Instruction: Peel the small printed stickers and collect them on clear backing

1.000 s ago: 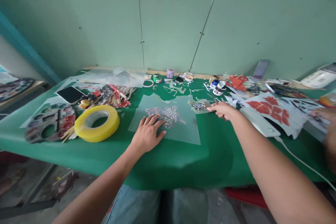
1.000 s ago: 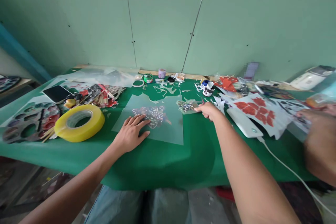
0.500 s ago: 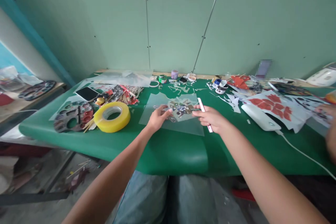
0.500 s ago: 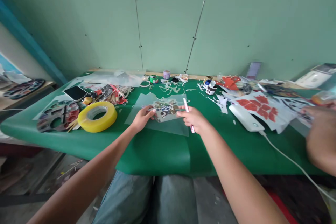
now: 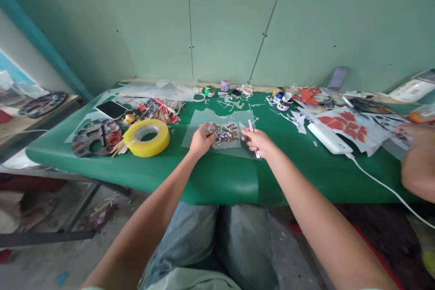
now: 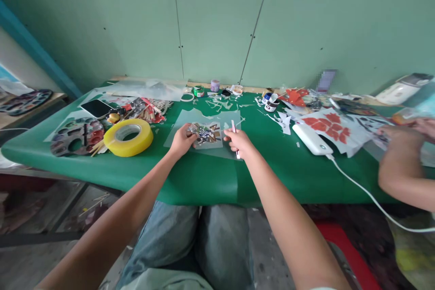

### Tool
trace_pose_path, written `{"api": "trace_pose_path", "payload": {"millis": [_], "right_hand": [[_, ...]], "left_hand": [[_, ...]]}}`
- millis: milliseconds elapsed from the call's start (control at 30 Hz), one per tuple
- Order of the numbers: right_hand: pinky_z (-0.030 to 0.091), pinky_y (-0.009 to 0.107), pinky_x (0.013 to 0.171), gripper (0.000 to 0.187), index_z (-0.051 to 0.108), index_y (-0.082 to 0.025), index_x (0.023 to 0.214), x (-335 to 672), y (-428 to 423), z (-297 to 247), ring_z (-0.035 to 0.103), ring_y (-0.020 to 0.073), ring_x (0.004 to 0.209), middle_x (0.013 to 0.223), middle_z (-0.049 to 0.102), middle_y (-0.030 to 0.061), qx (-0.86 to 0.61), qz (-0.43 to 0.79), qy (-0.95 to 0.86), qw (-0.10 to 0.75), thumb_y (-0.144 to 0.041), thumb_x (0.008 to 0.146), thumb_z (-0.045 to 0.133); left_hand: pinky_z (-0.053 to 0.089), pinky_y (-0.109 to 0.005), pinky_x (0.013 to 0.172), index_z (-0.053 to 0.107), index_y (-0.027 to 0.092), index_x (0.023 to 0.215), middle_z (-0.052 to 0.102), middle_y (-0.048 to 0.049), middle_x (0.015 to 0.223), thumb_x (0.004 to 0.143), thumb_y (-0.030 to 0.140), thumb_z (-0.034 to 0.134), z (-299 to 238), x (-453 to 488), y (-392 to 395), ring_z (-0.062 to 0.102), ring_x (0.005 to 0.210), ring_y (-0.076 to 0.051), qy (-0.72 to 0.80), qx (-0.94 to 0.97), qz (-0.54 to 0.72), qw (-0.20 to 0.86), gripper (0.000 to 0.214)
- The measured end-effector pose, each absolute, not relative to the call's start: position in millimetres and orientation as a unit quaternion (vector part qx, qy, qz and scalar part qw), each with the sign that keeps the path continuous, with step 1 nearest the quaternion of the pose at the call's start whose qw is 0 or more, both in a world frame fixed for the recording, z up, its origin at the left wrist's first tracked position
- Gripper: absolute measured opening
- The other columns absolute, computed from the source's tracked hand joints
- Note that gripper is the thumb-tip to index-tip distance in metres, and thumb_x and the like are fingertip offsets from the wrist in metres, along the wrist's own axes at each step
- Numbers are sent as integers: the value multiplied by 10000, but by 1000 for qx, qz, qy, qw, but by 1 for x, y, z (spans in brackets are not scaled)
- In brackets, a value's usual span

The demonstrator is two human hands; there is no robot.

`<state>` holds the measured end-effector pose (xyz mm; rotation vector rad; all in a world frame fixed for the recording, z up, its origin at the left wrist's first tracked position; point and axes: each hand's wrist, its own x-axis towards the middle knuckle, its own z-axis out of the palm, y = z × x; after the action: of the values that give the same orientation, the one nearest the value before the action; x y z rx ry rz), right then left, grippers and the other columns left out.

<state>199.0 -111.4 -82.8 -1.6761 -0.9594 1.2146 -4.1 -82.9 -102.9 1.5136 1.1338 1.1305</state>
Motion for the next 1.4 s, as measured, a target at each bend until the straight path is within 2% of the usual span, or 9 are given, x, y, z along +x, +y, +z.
{"api": "trace_pose_path", "payload": {"millis": [100, 200, 300, 400, 533, 867, 1067, 1233, 1400], "right_hand": [[227, 181, 355, 147, 596, -155, 961, 206, -108, -86, 249, 34, 348, 640, 590, -21, -704, 436, -408, 384, -150, 923, 455], [346, 214, 430, 250, 641, -138, 1032, 216, -104, -88, 416, 76, 434, 783, 675, 55, -754, 335, -442, 352, -124, 893, 433], [493, 300, 702, 348, 653, -133, 1134, 219, -100, -88, 640, 196, 813, 1078, 684, 153, -787, 208, -488, 315, -107, 880, 417], [446, 374, 966, 443, 638, -184, 1234, 208, -94, -93, 583, 279, 1154, 1352, 576, 145, -771, 136, -561, 268, -75, 854, 437], [351, 362, 1106, 480, 662, -274, 1227, 194, -80, -104, 463, 257, 1318, 1481, 495, 25, -729, 107, -643, 209, -61, 843, 468], [473, 411, 947, 454, 582, -162, 1298, 258, -83, -99, 579, 297, 1182, 1309, 582, 181, -831, 16, -525, 183, -213, 977, 265], [510, 439, 868, 644, 684, -77, 1127, 259, -52, -94, 638, 363, 1081, 1138, 666, 258, -870, 72, -467, 143, -634, 853, 512], [510, 374, 871, 368, 702, -207, 1114, 252, -46, -93, 653, 293, 1071, 1168, 697, 135, -857, 91, -486, 145, -442, 850, 599], [521, 333, 761, 316, 718, -151, 1072, 271, -65, -85, 688, 272, 933, 1026, 733, 158, -869, 91, -464, 145, -264, 889, 486]], "left_hand": [[384, -222, 445, 551, 185, 954, 613, 55, 595, 708, 183, 638, -104, -3, -82, 533, 369, -108, 455, 598, 478, 455, 261], [378, -219, 433, 529, 193, 910, 602, 50, 590, 731, 188, 599, -105, -2, -80, 529, 376, -105, 446, 578, 502, 463, 192], [379, -220, 439, 518, 196, 898, 564, 61, 542, 729, 176, 576, -105, -3, -79, 518, 374, -105, 442, 553, 531, 465, 180], [387, -217, 456, 496, 199, 923, 540, 73, 523, 744, 187, 546, -105, -5, -78, 508, 375, -96, 450, 518, 566, 458, 186], [366, -207, 456, 475, 207, 930, 524, 85, 514, 761, 209, 527, -105, -9, -78, 498, 382, -87, 461, 487, 592, 447, 176], [374, -220, 497, 500, 212, 917, 515, 87, 507, 752, 237, 551, -106, -8, -79, 489, 393, -89, 458, 482, 591, 457, 174], [374, -224, 489, 486, 214, 900, 515, 87, 502, 744, 231, 549, -105, -8, -79, 484, 380, -94, 454, 483, 593, 458, 169], [366, -226, 470, 477, 218, 896, 509, 92, 477, 749, 210, 531, -107, -9, -79, 482, 367, -102, 449, 485, 596, 456, 156], [368, -220, 473, 475, 212, 901, 502, 96, 451, 754, 199, 533, -105, -9, -80, 484, 370, -104, 443, 484, 599, 459, 159]]}}
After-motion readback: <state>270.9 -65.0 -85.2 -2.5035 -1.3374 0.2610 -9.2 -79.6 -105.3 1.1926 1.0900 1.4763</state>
